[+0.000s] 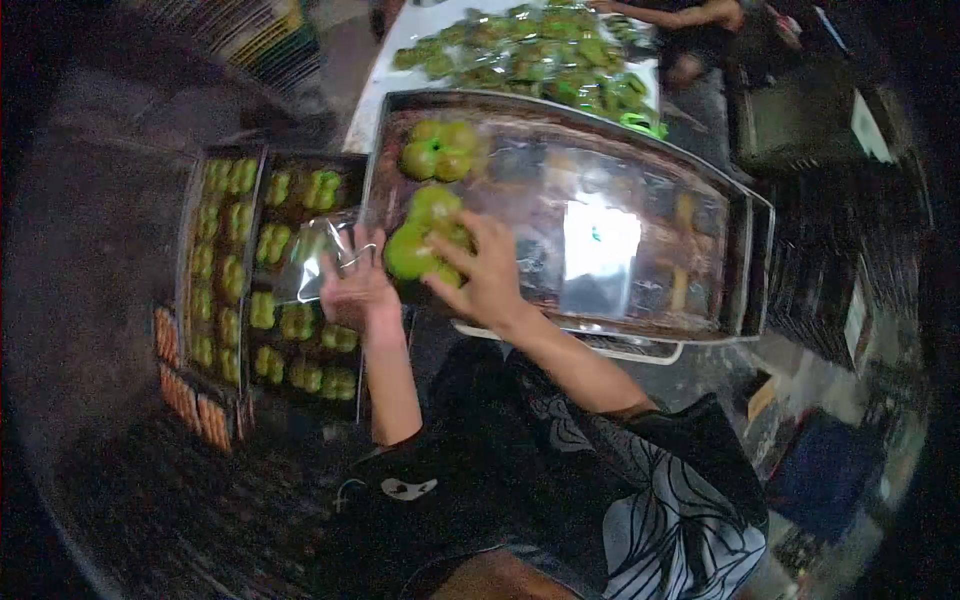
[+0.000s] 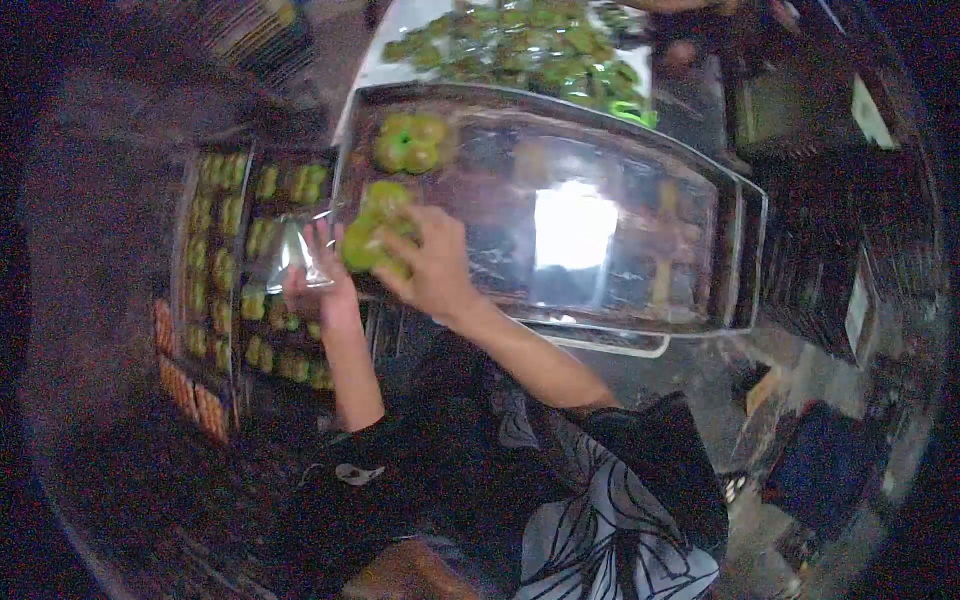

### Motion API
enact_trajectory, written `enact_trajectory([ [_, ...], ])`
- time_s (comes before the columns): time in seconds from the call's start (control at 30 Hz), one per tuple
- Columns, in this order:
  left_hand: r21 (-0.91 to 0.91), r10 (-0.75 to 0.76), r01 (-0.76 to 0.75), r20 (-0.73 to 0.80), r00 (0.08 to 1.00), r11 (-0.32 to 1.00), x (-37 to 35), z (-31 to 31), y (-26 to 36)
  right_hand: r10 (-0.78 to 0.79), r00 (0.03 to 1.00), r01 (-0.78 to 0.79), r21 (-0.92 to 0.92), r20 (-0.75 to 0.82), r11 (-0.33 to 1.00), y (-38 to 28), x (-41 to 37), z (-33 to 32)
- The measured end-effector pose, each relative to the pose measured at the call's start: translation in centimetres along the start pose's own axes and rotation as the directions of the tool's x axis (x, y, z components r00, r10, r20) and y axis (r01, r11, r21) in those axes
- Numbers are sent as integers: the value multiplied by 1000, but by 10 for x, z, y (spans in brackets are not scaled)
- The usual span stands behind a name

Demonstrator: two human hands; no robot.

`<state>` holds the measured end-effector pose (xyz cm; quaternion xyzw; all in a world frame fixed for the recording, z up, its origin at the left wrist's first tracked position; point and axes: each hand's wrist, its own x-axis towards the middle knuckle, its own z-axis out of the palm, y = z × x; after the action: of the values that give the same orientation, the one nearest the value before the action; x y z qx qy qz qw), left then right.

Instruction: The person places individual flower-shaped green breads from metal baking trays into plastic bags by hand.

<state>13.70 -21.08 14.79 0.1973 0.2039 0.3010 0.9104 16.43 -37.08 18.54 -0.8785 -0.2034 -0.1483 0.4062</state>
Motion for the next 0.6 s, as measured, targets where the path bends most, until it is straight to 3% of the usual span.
enact_trajectory([
  [0.07,286,11,-41,108,994,957,-35,39,-26,-374,926,371,80,40,925,-3,12,-29],
  [0.13,179,-116,64,297,948,982,-50,68,-38,-268,963,267,71,10,961,-5,9,-57],
  [0.17,172,-133,81,318,939,982,-56,73,-45,-196,980,196,117,-12,974,-5,-3,-66],
  [0.23,164,-347,308,342,873,937,-75,79,-62,-45,998,55,202,-52,978,-2,-20,-78],
  [0.27,171,-358,317,353,864,933,-87,82,-75,-39,997,52,195,-67,979,7,-19,-80],
  [0.33,531,-286,221,43,957,818,-114,79,-100,46,997,-44,35,-58,998,21,-13,-81],
  [0.37,355,-427,413,-42,903,839,-103,64,-105,105,994,-103,91,-9,990,25,-13,-84],
  [0.4,362,-430,415,-42,902,835,-106,69,-108,112,994,-110,93,-13,989,29,-21,-89],
  [0.47,241,-583,558,44,811,794,-116,82,-102,177,979,-139,301,-102,943,31,-49,-100],
  [0.5,342,-559,555,-97,824,759,-129,73,-113,179,975,-151,201,-132,968,44,-61,-100],
  [0.53,282,-623,639,-156,766,715,-142,64,-122,183,973,-151,210,-142,966,48,-62,-104],
  [0.6,473,-697,606,25,717,640,-150,32,-137,558,817,-562,20,-144,827,65,-50,-116],
])
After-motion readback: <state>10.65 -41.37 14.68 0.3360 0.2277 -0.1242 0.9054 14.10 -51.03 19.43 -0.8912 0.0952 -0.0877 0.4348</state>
